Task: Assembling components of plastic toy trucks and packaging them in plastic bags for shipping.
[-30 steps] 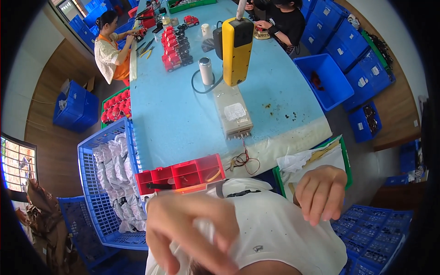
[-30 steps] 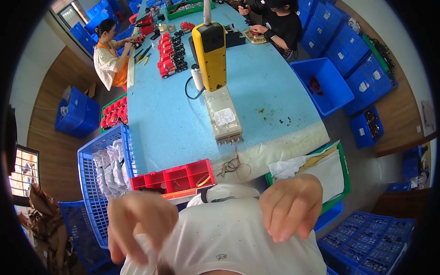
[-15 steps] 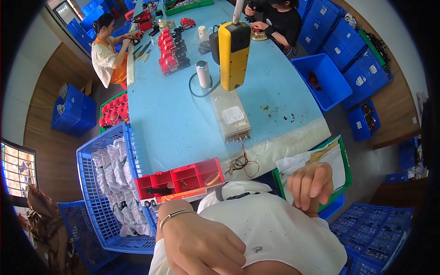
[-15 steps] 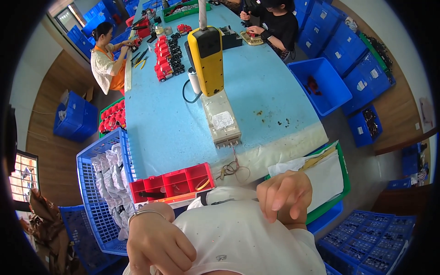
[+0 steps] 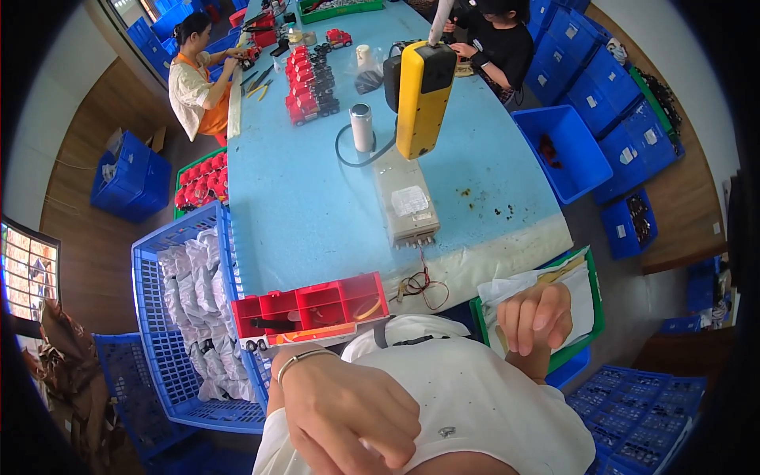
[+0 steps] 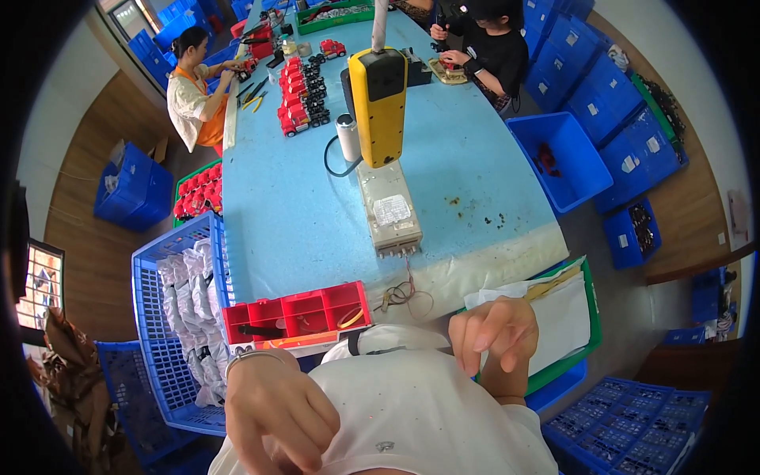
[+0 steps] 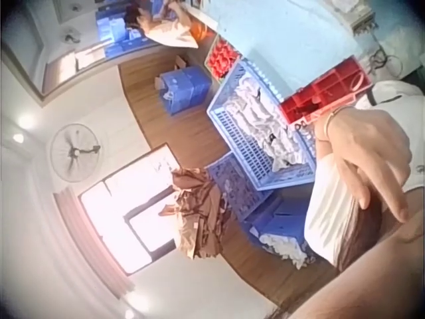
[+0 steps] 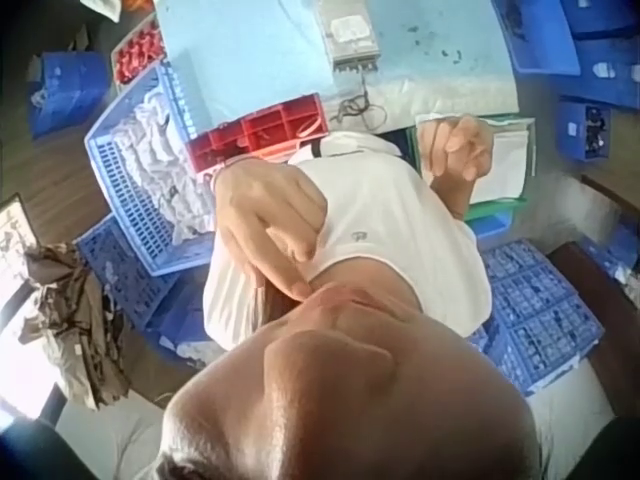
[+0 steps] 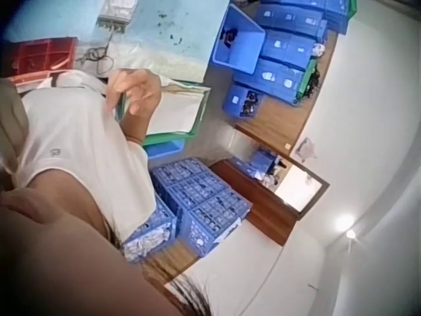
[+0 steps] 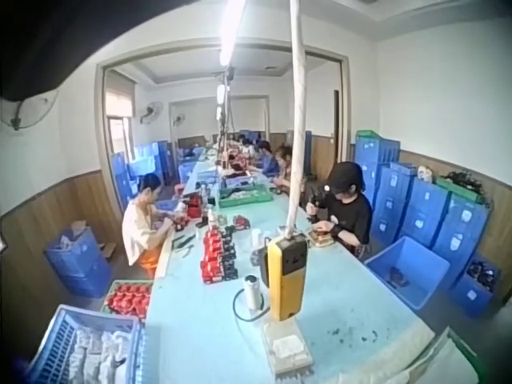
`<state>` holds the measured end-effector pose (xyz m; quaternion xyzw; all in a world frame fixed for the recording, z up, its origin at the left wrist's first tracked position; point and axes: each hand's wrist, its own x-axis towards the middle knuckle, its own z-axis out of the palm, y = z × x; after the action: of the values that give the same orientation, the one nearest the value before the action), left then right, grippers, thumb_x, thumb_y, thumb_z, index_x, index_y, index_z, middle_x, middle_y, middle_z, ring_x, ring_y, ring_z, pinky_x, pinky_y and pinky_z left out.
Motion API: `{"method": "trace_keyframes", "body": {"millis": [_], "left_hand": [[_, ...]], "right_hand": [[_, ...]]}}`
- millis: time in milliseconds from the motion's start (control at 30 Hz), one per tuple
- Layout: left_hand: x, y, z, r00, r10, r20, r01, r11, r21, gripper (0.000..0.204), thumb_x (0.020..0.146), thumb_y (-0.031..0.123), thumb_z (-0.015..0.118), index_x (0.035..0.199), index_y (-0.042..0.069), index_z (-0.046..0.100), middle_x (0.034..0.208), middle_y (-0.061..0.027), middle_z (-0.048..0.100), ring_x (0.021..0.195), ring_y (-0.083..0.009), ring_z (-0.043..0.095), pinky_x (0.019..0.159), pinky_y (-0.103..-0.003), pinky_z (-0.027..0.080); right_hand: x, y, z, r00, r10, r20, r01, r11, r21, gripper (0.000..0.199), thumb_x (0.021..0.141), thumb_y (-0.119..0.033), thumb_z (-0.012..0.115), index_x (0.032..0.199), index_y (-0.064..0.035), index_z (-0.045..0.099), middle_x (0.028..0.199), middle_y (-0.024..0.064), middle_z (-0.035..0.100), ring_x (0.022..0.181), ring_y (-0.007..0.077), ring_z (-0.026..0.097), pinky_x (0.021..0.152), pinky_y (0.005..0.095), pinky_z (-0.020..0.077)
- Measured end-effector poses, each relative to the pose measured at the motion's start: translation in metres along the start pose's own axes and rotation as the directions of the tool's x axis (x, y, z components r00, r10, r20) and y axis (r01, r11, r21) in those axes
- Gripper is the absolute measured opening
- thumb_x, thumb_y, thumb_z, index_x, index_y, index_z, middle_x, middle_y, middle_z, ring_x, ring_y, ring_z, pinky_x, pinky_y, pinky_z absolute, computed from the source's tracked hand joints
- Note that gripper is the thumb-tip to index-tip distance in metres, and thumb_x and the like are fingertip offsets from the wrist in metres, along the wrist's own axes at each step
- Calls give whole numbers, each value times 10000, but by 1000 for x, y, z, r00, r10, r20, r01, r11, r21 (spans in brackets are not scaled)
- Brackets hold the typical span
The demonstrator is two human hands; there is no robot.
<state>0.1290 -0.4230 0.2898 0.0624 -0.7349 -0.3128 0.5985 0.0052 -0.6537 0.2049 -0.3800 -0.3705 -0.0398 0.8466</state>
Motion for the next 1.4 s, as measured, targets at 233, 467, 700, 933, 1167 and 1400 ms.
{"method": "trace_keyframes", "body": {"millis": [233,467,700,933,1167,1400], "left_hand": [[-107,-42,-4,441,-482,-757,805,586,96,567,756,260,682,1223,14,474,990,-151,590,878,-282,563,790,-358,443],[-321,-162,45,-195,-193,-962,771,-637,-28,671,792,377,579,1335,56,349,1431,-178,239,1324,-353,216,1036,-544,212],[-343,-173,73,1,-249,-968,790,-593,154,658,759,334,555,1319,42,372,1453,-159,203,1347,-359,151,1054,-564,143],[-348,-175,75,-18,-240,-971,784,-606,135,618,750,249,536,1311,46,377,1429,-129,254,1334,-339,193,1054,-544,172],[-345,-173,71,-8,-236,-972,789,-599,139,549,740,209,527,1255,44,436,1417,-129,272,1323,-337,216,1047,-541,187],[-349,-178,71,10,-222,-975,787,-599,145,454,740,241,522,1159,66,512,1418,-139,279,1318,-350,224,1033,-551,185]], "right_hand": [[-9,25,-29,859,292,-422,-484,734,-476,318,832,-136,609,1114,-26,512,908,115,615,775,224,596,706,317,442],[-101,173,-121,388,718,-577,-732,-140,-666,281,821,-171,570,1050,-19,513,860,136,626,793,242,613,683,343,474],[-128,249,-121,410,781,-470,-464,-265,-845,290,831,-213,544,1016,7,501,861,195,621,857,343,600,674,444,474],[-117,270,-106,514,643,-568,-580,-227,-782,348,830,-225,547,1067,9,449,970,221,577,892,382,572,700,455,471],[-115,301,-115,856,338,-390,-404,-32,-914,412,794,-219,578,1136,-33,445,1188,179,466,1065,355,478,855,440,411],[-120,316,-109,905,383,-184,-183,-39,-982,449,756,-194,577,1158,-47,442,1235,133,442,1160,300,419,919,470,321]]}}
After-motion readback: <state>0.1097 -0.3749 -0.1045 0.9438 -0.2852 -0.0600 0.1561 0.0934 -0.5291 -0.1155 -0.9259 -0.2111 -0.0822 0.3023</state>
